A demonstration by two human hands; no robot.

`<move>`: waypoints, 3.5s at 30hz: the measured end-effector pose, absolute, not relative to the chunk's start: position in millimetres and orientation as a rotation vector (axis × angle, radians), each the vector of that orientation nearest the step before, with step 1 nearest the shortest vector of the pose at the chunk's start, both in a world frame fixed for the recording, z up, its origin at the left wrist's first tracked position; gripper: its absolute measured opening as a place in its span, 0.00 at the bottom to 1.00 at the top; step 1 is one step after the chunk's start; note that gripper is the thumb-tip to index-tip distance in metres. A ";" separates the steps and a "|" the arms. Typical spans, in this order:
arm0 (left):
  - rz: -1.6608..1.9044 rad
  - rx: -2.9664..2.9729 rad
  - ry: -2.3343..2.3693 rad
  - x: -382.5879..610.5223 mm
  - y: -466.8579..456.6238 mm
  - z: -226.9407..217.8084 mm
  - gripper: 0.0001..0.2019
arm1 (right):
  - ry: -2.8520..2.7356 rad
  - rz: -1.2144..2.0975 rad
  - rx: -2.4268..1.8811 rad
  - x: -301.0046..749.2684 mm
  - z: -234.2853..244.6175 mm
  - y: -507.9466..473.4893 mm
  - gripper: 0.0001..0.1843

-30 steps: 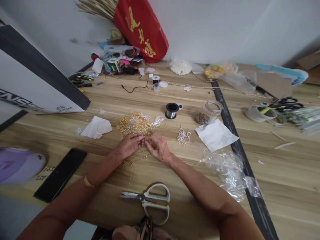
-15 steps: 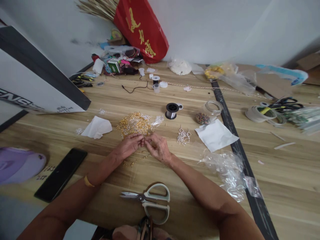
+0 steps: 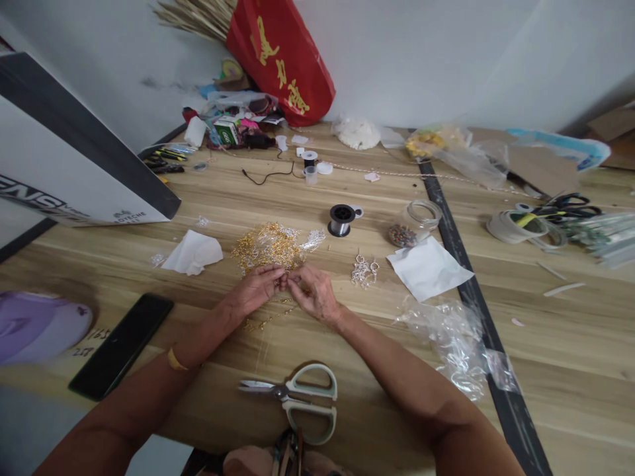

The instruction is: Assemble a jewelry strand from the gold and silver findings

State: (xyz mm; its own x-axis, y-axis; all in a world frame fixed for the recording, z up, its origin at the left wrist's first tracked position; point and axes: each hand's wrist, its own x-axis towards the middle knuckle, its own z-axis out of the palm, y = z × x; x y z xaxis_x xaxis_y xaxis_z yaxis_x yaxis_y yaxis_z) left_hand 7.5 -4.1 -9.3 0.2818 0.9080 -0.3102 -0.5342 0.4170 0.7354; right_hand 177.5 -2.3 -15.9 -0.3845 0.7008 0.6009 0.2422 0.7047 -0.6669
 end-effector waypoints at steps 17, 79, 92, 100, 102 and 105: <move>1.023 0.600 0.794 8.1 -4.6 -10.4 0.11 | -1.954 0.602 -0.748 177.5 -15.9 -2.0 0.03; 1.164 1.160 1.010 -6.2 -4.1 -2.6 0.11 | -1.551 0.969 -1.009 175.0 -10.2 1.6 0.10; 1.187 1.001 0.840 -10.1 -6.9 11.1 0.11 | -1.737 1.277 -0.947 177.2 28.0 11.9 0.15; 1.203 1.123 0.869 -9.1 -8.2 8.7 0.11 | -1.854 1.282 -0.986 172.4 47.3 12.0 0.14; 1.195 1.169 0.886 -8.7 -8.6 7.3 0.11 | -1.882 1.290 -1.012 172.8 47.3 12.6 0.15; 1.180 1.193 0.898 -8.0 -8.4 6.3 0.11 | -1.916 1.269 -1.036 178.0 43.3 14.8 0.15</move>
